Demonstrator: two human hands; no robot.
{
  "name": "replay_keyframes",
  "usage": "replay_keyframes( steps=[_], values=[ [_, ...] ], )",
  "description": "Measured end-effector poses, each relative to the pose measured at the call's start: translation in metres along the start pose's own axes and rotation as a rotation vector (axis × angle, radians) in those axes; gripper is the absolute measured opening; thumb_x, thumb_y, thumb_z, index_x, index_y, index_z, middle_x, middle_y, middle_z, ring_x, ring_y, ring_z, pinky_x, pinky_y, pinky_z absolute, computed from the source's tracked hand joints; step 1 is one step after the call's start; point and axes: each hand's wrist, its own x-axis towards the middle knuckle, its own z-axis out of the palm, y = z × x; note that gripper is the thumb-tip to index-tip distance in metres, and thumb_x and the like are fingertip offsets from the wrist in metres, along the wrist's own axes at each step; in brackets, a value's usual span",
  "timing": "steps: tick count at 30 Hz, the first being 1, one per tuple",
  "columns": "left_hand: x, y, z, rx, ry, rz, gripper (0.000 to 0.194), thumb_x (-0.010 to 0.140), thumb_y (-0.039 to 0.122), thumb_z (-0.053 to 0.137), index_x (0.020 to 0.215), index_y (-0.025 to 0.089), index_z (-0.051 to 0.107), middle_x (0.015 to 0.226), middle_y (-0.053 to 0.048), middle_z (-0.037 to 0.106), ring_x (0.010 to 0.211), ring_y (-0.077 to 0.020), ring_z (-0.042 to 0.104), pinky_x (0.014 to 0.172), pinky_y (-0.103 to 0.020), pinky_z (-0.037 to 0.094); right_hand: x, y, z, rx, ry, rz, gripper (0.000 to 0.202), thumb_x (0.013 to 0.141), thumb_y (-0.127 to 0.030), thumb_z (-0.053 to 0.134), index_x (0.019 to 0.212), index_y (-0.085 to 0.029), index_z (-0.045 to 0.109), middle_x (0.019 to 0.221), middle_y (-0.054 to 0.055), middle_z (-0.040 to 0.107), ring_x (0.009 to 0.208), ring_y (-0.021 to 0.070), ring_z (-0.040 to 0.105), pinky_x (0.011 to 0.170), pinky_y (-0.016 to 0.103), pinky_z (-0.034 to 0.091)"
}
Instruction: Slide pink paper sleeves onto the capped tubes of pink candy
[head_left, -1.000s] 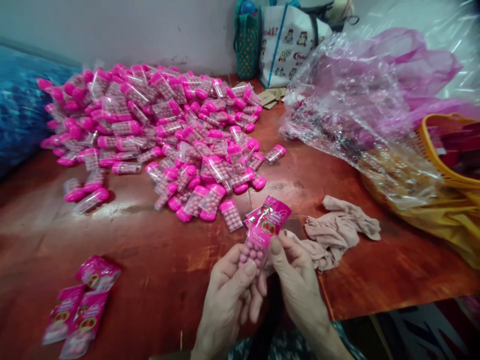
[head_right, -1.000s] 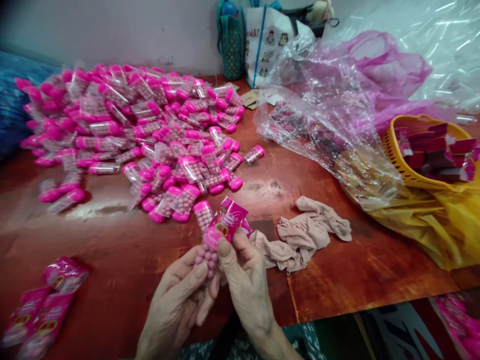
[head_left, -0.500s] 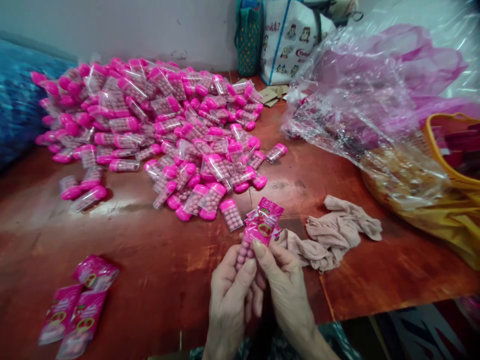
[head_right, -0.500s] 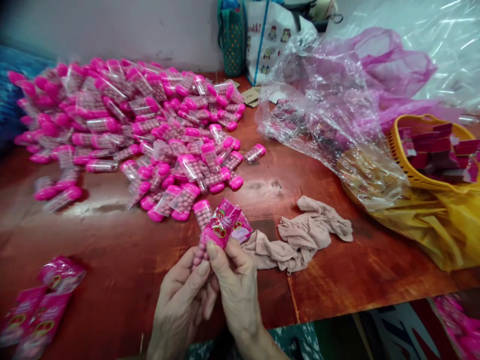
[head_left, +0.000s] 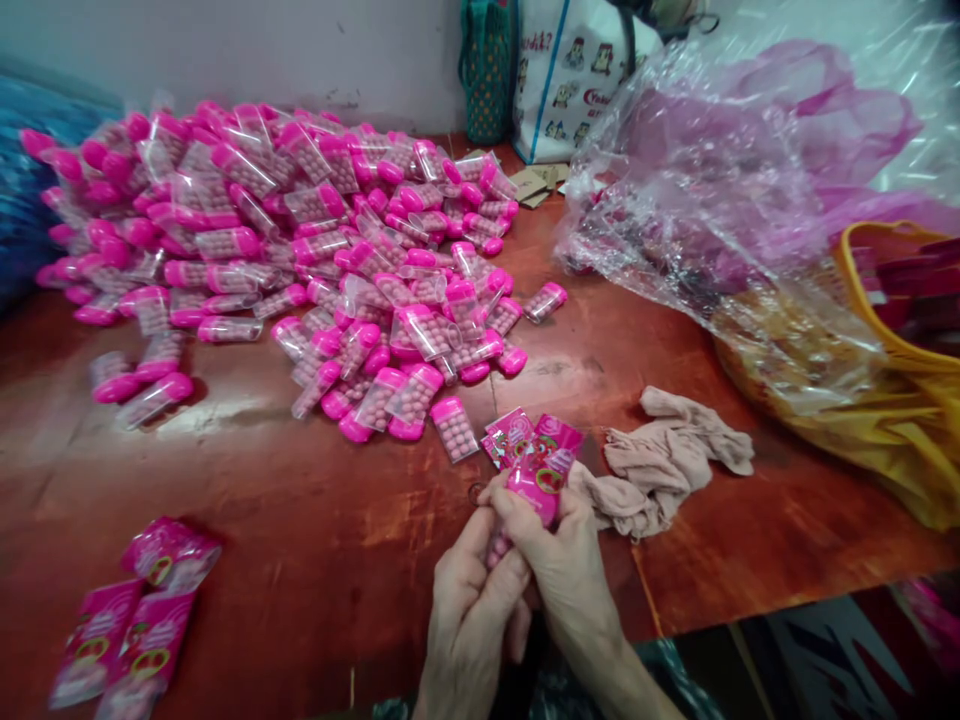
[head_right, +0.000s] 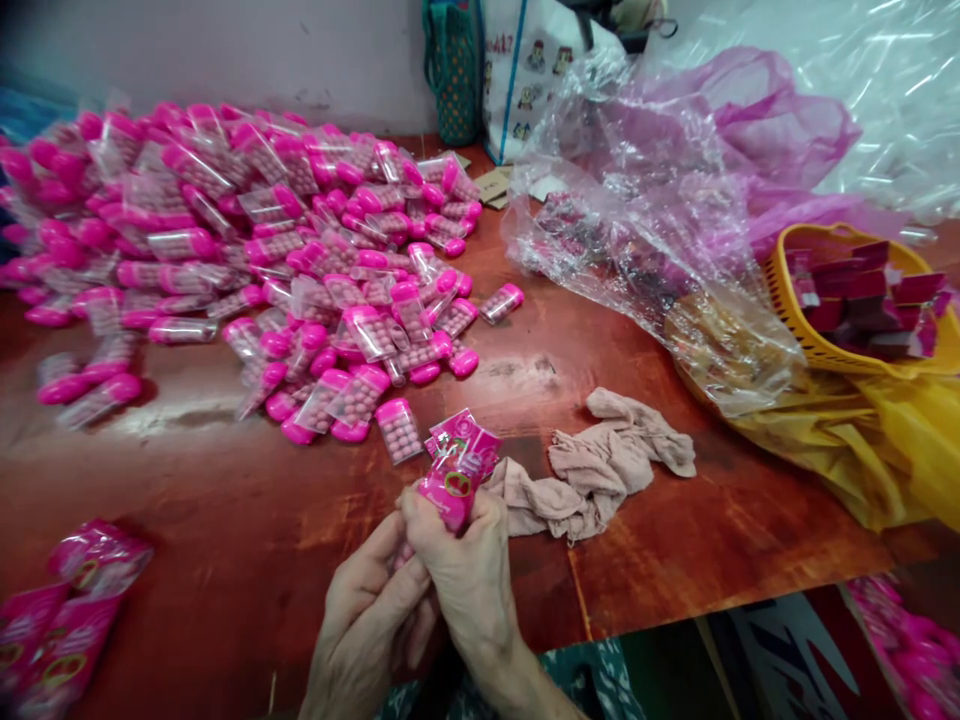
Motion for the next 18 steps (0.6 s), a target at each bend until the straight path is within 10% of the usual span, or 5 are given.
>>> replay_keyframes(
  steps=[18],
  values=[
    [0.012,0.013,-0.004,-0.316,0.111,0.034,0.016,0.070,0.026,0.072,0.077,0.014,0.064,0.055,0.005,0.050,0.042,-0.0026,0.042,0.034,-0.007,0.031,-0.004,0.008,0.002,-0.082,-0.014,-0.164,0.031,0.086,-0.038,0.052,0.063,-0.018,0.052,0.058,-0.004,0.043,0.056,0.0099,0.045,0.055,0.020,0.040]
  ],
)
